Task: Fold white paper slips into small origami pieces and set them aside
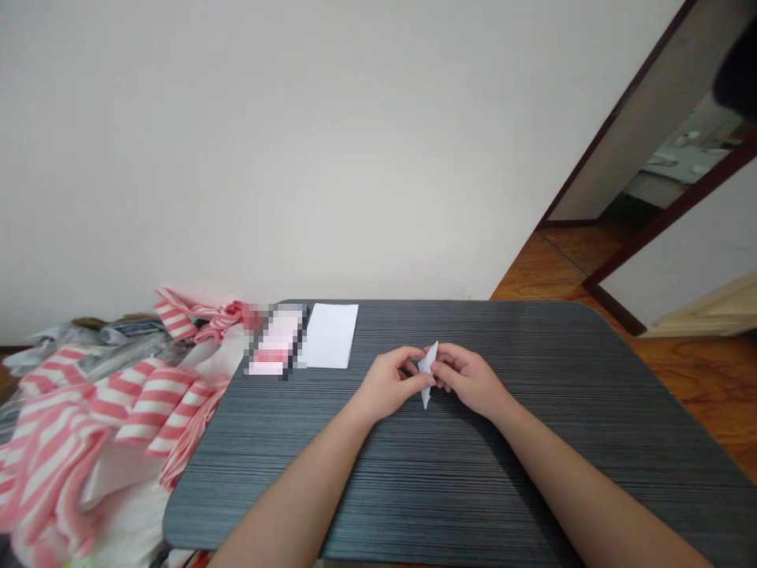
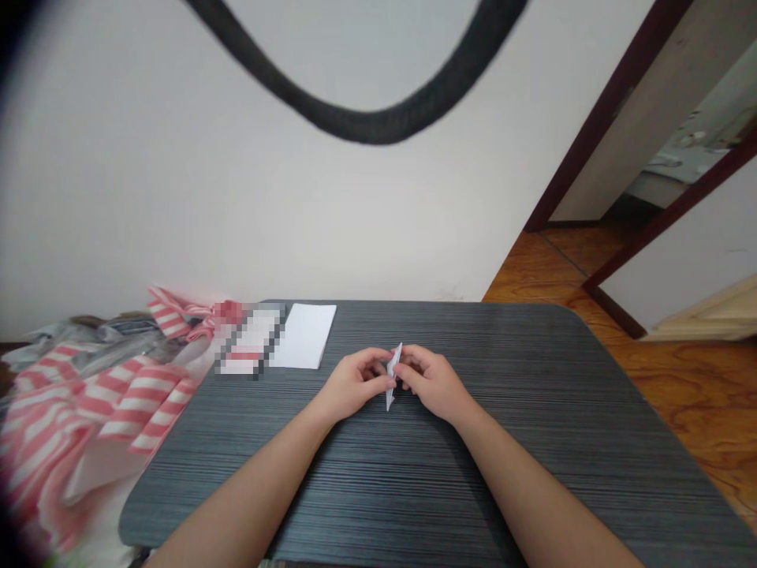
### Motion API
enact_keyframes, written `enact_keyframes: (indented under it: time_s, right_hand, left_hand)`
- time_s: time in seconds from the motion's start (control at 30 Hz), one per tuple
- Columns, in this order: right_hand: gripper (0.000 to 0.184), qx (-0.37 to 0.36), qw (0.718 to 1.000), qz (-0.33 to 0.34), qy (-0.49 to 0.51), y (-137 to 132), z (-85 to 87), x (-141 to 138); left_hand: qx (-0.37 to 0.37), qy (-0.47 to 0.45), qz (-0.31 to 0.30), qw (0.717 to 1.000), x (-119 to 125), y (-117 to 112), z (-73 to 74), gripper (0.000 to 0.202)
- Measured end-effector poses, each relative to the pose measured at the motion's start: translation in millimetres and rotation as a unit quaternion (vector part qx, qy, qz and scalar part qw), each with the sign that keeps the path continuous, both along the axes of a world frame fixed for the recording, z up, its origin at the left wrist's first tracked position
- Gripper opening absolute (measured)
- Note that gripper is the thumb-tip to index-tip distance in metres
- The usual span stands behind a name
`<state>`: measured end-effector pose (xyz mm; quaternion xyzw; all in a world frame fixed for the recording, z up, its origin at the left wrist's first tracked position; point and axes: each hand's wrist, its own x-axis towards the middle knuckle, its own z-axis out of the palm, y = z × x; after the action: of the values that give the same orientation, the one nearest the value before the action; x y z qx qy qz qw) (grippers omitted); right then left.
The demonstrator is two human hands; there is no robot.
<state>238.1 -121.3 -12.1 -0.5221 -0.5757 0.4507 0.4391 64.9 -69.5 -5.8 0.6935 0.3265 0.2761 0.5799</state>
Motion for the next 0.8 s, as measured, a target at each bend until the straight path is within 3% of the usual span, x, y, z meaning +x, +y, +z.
enact_keyframes:
  time_s: [0.33, 0.8]
  right_hand:
    - [0.031, 0.017, 0.999, 0.018, -0.027, -0.4, 1.6, -2.3]
    - [0.03, 0.049, 0.99, -0.004, -0.135, -4.4, 9.5, -2.4]
  left_hand:
    - [-0.01, -0.022, 0.019, 1.0, 1.3, -0.1, -3.0, 0.038]
    - [-0.014, -0.035, 0.034, 0.999, 0.4, 1.9, -3.2, 0.036]
